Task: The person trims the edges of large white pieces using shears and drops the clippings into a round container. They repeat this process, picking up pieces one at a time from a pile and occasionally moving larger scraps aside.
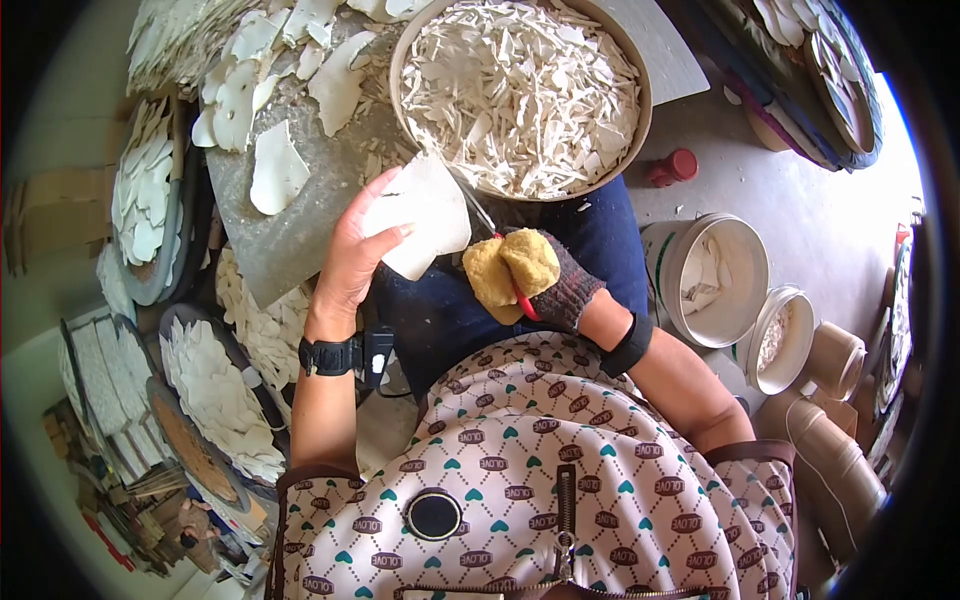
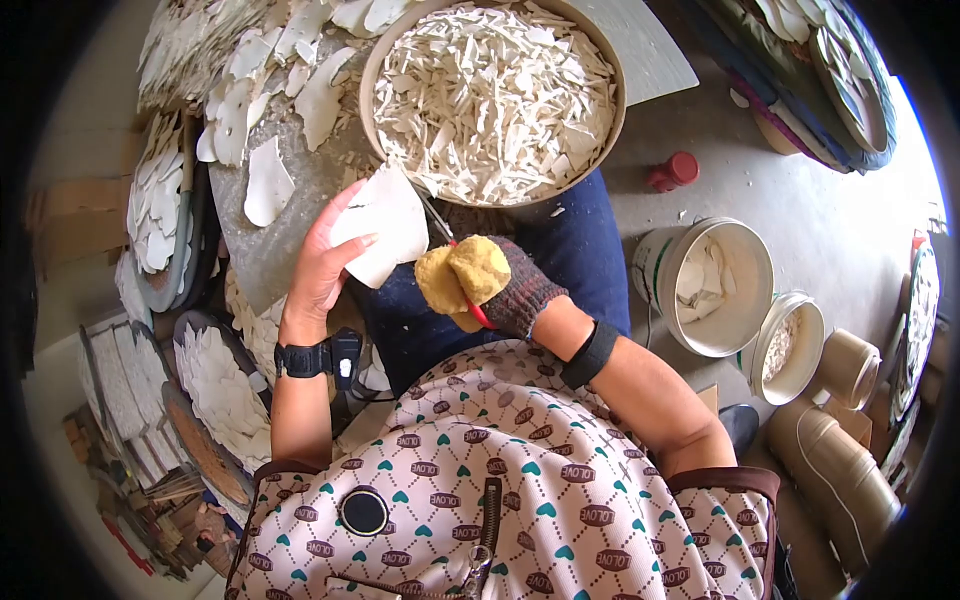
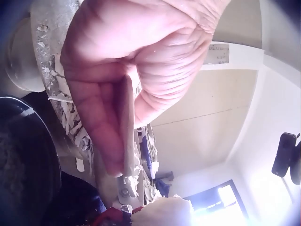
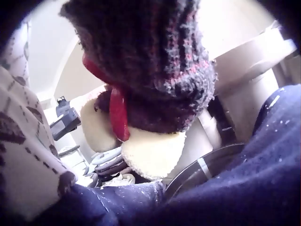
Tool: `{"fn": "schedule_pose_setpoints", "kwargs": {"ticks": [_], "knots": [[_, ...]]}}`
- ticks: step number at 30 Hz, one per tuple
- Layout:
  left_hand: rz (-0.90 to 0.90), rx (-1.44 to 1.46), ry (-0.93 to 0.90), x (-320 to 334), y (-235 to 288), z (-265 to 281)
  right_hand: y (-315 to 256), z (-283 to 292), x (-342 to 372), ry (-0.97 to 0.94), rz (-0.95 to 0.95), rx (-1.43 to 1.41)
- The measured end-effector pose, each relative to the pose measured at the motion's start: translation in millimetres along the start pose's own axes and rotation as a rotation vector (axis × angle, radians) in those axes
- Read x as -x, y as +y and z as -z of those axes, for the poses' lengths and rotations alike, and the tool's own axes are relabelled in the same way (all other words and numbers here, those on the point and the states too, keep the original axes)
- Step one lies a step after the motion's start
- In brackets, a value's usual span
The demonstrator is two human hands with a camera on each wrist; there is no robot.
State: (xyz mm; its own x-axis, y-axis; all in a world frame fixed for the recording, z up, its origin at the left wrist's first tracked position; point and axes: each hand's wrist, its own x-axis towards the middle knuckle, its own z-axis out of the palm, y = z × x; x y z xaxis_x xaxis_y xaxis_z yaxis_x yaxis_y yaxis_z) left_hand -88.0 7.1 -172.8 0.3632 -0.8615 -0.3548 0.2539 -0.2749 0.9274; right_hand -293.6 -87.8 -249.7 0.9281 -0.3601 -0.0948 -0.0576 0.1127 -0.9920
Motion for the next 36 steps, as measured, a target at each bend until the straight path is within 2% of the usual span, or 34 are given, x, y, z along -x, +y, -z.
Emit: {"fn": "schedule_pose_setpoints", "kwargs": {"ticks": [4, 6, 10, 12, 14, 16, 18, 19, 20, 22, 25, 28, 30, 33, 36], "knots": [[-0.034, -0.014, -0.008, -1.2, 5.4, 0.6, -1.2, -2.8, -1.5, 0.039, 0.033, -0.016], [-0.017, -0.061, -0.04, 0.2, 10.4, 0.6, 0.2, -3.9, -4.4, 0.044, 0.159, 0.026], [-0.007, -0.218, -0.148, 2.1, 14.4, -1.3, -5.3, -2.6, -6.8, 0.093, 0.266, 0.193], [-0.019, -0.158, -0.077, 4.6, 12.7, -1.4, -11.0, 0.5, -6.3, 0.11, 0.313, 0.319], [-0.074, -0.103, 0.056, 4.0, 12.0, -1.4, -9.0, 4.6, -7.9, 0.162, 0.461, 0.488], [-0.158, -0.045, 0.244, 2.5, 2.9, -1.1, 1.0, 2.0, -2.6, 0.078, 0.028, -0.192], [-0.259, 0.019, 0.413, -4.3, -9.0, 3.8, 7.0, 3.3, 1.1, 0.051, -0.014, -0.1], [-0.305, 0.058, 0.492, -9.4, -12.3, 5.6, 5.6, 4.6, 3.5, 0.043, 0.079, 0.103], [-0.35, 0.098, 0.574, -12.7, -14.6, 7.8, 22.1, -2.4, 4.3, 0.007, -0.161, -0.348], [-0.366, 0.18, 0.567, -13.5, -12.1, 7.7, 7.3, -5.7, 8.4, 0.023, -0.107, -0.279], [-0.338, 0.224, 0.502, -10.6, -7.0, 7.4, -15.2, -5.8, 0.3, -0.088, -0.076, -0.513], [-0.327, 0.183, 0.425, -9.2, -4.2, 9.2, -17.5, -5.0, -3.4, -0.08, 0.11, -0.174], [-0.32, 0.155, 0.38, -7.5, 0.7, 7.2, -22.5, -4.9, -6.7, -0.127, 0.077, -0.299], [-0.301, 0.115, 0.331, -8.0, 5.1, 9.8, -21.2, -1.6, -7.3, -0.128, 0.155, -0.064], [-0.223, 0.072, 0.285, -7.9, 7.9, 15.3, -16.8, 1.8, -1.9, -0.115, 0.052, -0.091]]}}
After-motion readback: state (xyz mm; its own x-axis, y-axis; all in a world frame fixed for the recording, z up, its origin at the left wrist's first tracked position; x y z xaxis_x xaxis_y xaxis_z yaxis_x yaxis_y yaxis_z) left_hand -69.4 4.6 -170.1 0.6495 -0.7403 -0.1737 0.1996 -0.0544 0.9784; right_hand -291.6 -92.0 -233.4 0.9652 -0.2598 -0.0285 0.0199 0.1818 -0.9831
